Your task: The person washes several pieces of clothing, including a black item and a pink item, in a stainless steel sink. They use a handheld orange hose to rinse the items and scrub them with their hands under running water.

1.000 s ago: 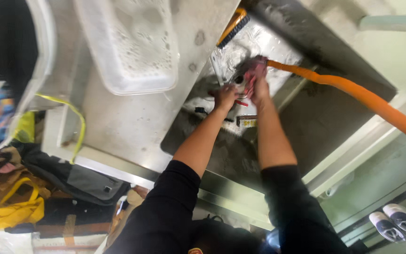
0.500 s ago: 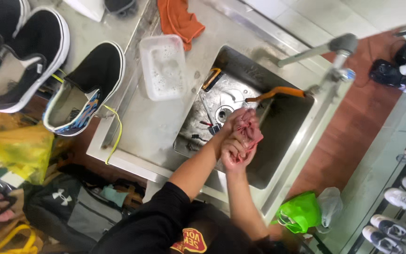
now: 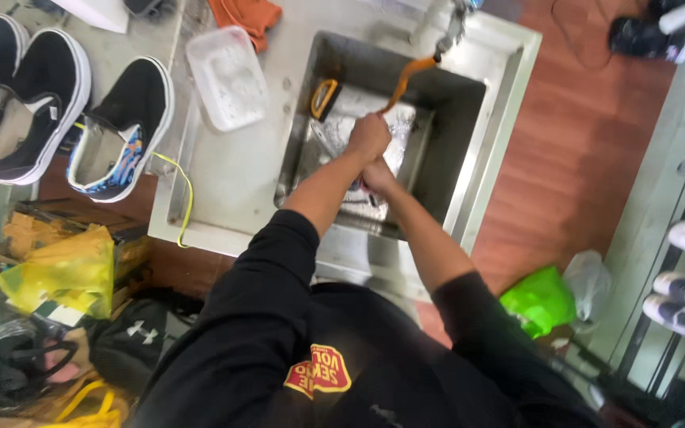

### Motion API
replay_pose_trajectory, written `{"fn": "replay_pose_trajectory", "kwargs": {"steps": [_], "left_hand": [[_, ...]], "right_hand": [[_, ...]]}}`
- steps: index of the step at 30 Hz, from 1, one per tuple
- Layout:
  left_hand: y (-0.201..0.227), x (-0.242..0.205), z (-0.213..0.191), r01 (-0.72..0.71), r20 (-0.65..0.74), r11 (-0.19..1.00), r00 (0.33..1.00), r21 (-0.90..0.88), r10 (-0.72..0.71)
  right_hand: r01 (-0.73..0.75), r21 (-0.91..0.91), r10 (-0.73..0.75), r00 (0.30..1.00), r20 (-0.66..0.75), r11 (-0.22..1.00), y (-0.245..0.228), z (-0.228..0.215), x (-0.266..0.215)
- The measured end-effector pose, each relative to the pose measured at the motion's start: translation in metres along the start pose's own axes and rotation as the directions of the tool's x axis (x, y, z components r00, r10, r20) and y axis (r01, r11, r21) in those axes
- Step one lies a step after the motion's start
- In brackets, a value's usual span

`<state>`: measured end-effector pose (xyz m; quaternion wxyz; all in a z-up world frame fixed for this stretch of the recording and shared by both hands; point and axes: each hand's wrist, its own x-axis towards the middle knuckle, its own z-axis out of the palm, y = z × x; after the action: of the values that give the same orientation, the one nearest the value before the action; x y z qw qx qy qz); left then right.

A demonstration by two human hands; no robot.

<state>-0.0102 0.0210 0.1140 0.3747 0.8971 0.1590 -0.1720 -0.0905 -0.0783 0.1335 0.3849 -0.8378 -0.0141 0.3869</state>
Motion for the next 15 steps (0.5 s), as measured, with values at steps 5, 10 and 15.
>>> {"fn": "replay_pose_trajectory", "kwargs": {"steps": [5,10,15], "left_hand": [[0.032,-0.05,-0.025,0.103,-0.176,0.964,0.973,-0.244,-0.149],[0.028,-0.072,-0.016,0.262,-0.193,0.922,0.927,-0.285,-0.323],[-0.054,-0.045,0.053,0.483,-0.071,0.815,0.845,-0.321,-0.529]], "right_hand": [[-0.004,-0.172,-0.004,0.999,-0.047,0.985,0.02,0.009,-0.008],[-0.018,-0.358,-0.01,0.997,-0.075,0.934,0.034,0.01,0.007],[-0.009,-0.561,-0.026,0.998,-0.055,0.828,0.038,0.023,0.019]]}}
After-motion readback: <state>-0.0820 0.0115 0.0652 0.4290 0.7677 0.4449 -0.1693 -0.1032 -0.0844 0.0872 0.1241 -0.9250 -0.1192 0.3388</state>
